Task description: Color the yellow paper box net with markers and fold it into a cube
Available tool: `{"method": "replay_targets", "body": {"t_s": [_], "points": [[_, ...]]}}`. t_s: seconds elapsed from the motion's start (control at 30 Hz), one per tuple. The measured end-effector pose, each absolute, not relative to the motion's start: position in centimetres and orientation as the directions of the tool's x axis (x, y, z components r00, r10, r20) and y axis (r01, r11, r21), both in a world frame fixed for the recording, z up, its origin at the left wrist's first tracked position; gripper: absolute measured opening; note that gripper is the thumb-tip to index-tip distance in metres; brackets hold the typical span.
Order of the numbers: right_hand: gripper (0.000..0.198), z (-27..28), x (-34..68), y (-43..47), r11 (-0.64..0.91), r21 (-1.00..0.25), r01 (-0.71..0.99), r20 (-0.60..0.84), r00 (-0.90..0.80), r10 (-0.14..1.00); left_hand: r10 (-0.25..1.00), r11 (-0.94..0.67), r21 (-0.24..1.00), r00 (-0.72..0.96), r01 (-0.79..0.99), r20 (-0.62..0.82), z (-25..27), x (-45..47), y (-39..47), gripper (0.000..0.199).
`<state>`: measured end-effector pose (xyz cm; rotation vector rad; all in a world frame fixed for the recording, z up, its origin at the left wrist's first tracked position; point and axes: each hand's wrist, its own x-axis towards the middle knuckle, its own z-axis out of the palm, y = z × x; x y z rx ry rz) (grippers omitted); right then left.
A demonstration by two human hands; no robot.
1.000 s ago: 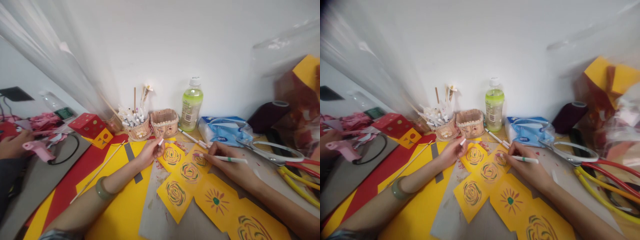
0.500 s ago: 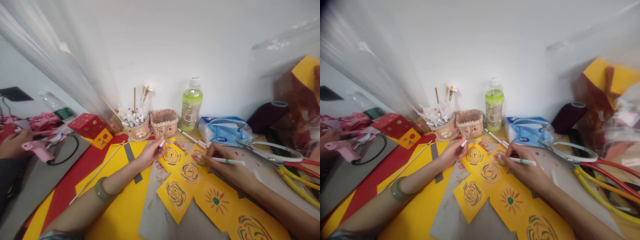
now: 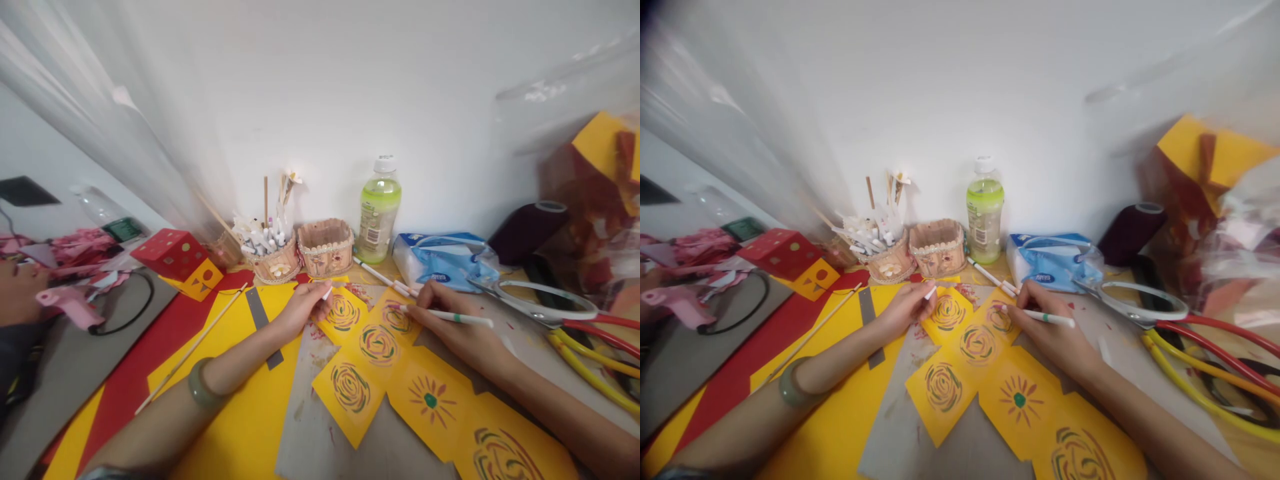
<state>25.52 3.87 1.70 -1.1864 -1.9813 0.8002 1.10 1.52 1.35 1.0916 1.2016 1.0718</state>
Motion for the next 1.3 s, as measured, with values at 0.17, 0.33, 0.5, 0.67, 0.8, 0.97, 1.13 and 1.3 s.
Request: {"method": "replay_targets", "body": {"t_s": [0.17, 0.33, 0.5, 0.67, 0.8, 0.97, 1.13, 1.3], "points": [[0.028, 1.7, 25.5, 3.9, 0.384, -0.779, 0.495, 0.24, -0.33, 0.913, 0.986, 0.157, 0.987, 0.064, -0.013, -0.156, 1.3, 1.1, 1.5, 0.051], [0.027, 1.9, 25.3, 3.8, 0.405, -0.766, 0.499, 0.239, -0.364, 0.9, 0.985, 0.158, 0.987, 0.067, 0.008, -0.158, 1.1, 1.0, 1.6, 0.05], [0.027, 2.0, 25.2, 3.7, 0.407, -0.761, 0.506, 0.239, -0.364, 0.9, 0.985, 0.158, 0.987, 0.07, 0.018, -0.159, 1.1, 1.0, 1.6, 0.05], [0.028, 2.0, 25.3, 3.7, 0.399, -0.755, 0.521, 0.237, -0.35, 0.906, 0.985, 0.158, 0.987, 0.069, 0.013, -0.159, 1.1, 1.0, 1.6, 0.049], [0.027, 1.9, 25.4, 3.7, 0.398, -0.766, 0.504, 0.22, -0.376, 0.9, 0.985, 0.155, 0.988, 0.072, 0.004, -0.155, 1.0, 1.0, 1.7, 0.049], [0.026, 1.9, 25.7, 4.0, 0.343, -0.805, 0.483, 0.223, -0.288, 0.931, 0.986, 0.145, 0.989, 0.083, 0.011, -0.145, 1.0, 1.0, 1.5, 0.049], [0.026, 2.3, 26.7, 4.2, 0.316, -0.812, 0.49, 0.204, -0.268, 0.941, 0.986, 0.14, 0.99, 0.09, 0.024, -0.142, 1.0, 1.1, 1.3, 0.05], [0.024, 2.4, 26.8, 4.1, 0.354, -0.788, 0.504, 0.216, -0.313, 0.925, 0.987, 0.132, 0.991, 0.092, 0.033, -0.134, 1.0, 1.1, 1.3, 0.05]]}}
